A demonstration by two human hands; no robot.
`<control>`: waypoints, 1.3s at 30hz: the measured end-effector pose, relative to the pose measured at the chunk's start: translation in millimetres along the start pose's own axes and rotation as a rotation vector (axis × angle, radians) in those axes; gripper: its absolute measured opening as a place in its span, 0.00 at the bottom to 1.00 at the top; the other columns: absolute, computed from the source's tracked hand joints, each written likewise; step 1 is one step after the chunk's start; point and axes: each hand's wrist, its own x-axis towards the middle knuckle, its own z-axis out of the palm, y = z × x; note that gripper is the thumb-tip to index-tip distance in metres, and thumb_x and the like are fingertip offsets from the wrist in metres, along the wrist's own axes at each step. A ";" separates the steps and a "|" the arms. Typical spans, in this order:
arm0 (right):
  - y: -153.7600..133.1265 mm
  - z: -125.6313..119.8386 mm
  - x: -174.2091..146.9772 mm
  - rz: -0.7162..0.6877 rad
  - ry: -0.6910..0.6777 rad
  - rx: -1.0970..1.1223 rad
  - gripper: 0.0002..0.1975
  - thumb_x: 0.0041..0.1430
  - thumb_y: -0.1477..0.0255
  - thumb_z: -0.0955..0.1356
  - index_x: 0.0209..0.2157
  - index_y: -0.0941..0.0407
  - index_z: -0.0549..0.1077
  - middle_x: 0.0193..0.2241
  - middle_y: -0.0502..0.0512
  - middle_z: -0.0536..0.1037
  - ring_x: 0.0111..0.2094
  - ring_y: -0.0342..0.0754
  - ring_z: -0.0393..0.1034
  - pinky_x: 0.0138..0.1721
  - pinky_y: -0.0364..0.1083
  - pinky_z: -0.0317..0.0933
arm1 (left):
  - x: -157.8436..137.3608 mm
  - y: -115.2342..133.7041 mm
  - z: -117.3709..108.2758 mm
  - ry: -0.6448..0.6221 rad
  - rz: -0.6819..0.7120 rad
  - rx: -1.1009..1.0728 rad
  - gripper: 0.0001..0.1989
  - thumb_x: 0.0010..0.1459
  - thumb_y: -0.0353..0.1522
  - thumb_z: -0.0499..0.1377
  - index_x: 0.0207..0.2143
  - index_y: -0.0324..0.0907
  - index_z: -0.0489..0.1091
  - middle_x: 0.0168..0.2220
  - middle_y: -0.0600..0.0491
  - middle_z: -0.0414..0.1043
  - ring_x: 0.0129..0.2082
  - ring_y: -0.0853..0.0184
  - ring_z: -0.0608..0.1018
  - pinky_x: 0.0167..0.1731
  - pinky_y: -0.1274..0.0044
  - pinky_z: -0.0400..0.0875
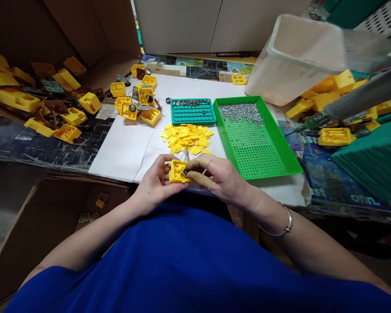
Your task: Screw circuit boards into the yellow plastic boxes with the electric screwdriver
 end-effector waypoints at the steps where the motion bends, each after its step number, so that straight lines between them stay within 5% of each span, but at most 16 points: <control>1: 0.4 -2.3 0.3 -0.087 -0.025 -0.128 0.09 0.67 0.69 0.65 0.37 0.60 0.73 0.33 0.57 0.76 0.32 0.44 0.69 0.33 0.43 0.64 | 0.9 -0.4 0.0 -0.015 0.013 0.006 0.27 0.49 0.28 0.70 0.47 0.44 0.60 0.36 0.58 0.73 0.33 0.73 0.77 0.35 0.81 0.71; 4: -1.6 -8.0 3.4 -0.202 -0.135 -0.388 0.12 0.69 0.68 0.62 0.37 0.60 0.74 0.31 0.57 0.74 0.32 0.45 0.68 0.34 0.43 0.63 | 2.2 0.1 0.7 -0.065 0.020 0.009 0.26 0.50 0.29 0.69 0.48 0.45 0.59 0.36 0.57 0.73 0.33 0.72 0.77 0.35 0.81 0.71; 11: -11.8 -12.3 9.2 -0.135 -0.178 -0.537 0.13 0.69 0.70 0.61 0.39 0.61 0.76 0.32 0.57 0.74 0.32 0.46 0.68 0.32 0.44 0.60 | 9.7 5.9 2.3 -0.063 -0.059 -0.117 0.26 0.50 0.31 0.70 0.47 0.44 0.60 0.36 0.56 0.76 0.36 0.70 0.80 0.41 0.77 0.74; 18: -1.3 -9.8 1.5 -0.301 0.084 -0.237 0.12 0.66 0.76 0.64 0.48 0.58 0.75 0.34 0.55 0.76 0.35 0.42 0.72 0.36 0.41 0.69 | 16.5 10.4 0.3 0.008 -0.040 -0.245 0.24 0.48 0.27 0.70 0.43 0.43 0.61 0.32 0.57 0.78 0.29 0.71 0.81 0.35 0.78 0.77; 21: 5.6 -9.8 1.6 -0.397 0.244 -0.303 0.13 0.64 0.78 0.65 0.49 0.56 0.74 0.42 0.58 0.78 0.45 0.46 0.74 0.46 0.47 0.72 | 14.6 18.0 -0.5 0.026 -0.109 -0.260 0.24 0.46 0.26 0.69 0.43 0.42 0.62 0.32 0.56 0.78 0.29 0.68 0.82 0.34 0.77 0.77; 25: 14.2 -14.0 7.2 -0.542 0.207 -0.511 0.17 0.65 0.77 0.65 0.54 0.53 0.71 0.55 0.60 0.75 0.63 0.55 0.62 0.59 0.60 0.66 | 12.7 27.5 -3.8 -0.119 -0.259 -0.297 0.22 0.46 0.26 0.67 0.44 0.42 0.64 0.32 0.53 0.80 0.27 0.66 0.83 0.29 0.79 0.76; 29: 16.3 -21.0 9.3 -0.615 0.170 -0.564 0.16 0.66 0.77 0.64 0.54 0.55 0.70 0.48 0.60 0.79 0.53 0.49 0.74 0.50 0.50 0.74 | 10.4 30.9 -5.7 -0.277 -0.351 -0.274 0.23 0.46 0.28 0.68 0.45 0.43 0.65 0.34 0.52 0.79 0.25 0.65 0.83 0.23 0.82 0.73; 36: 0.9 -16.1 -0.3 -0.451 0.346 -0.503 0.19 0.63 0.80 0.65 0.54 0.56 0.69 0.38 0.57 0.83 0.38 0.45 0.79 0.39 0.43 0.74 | 14.6 17.2 4.0 0.091 -0.037 -0.067 0.20 0.48 0.33 0.71 0.39 0.41 0.65 0.36 0.55 0.77 0.32 0.66 0.82 0.28 0.79 0.77; 39: -2.9 -6.3 -5.8 -0.426 0.333 -0.408 0.14 0.63 0.80 0.65 0.49 0.54 0.71 0.36 0.54 0.82 0.36 0.43 0.79 0.36 0.40 0.73 | 22.9 11.0 6.8 0.148 0.004 -0.125 0.21 0.47 0.35 0.71 0.39 0.42 0.65 0.33 0.56 0.76 0.31 0.68 0.81 0.28 0.79 0.76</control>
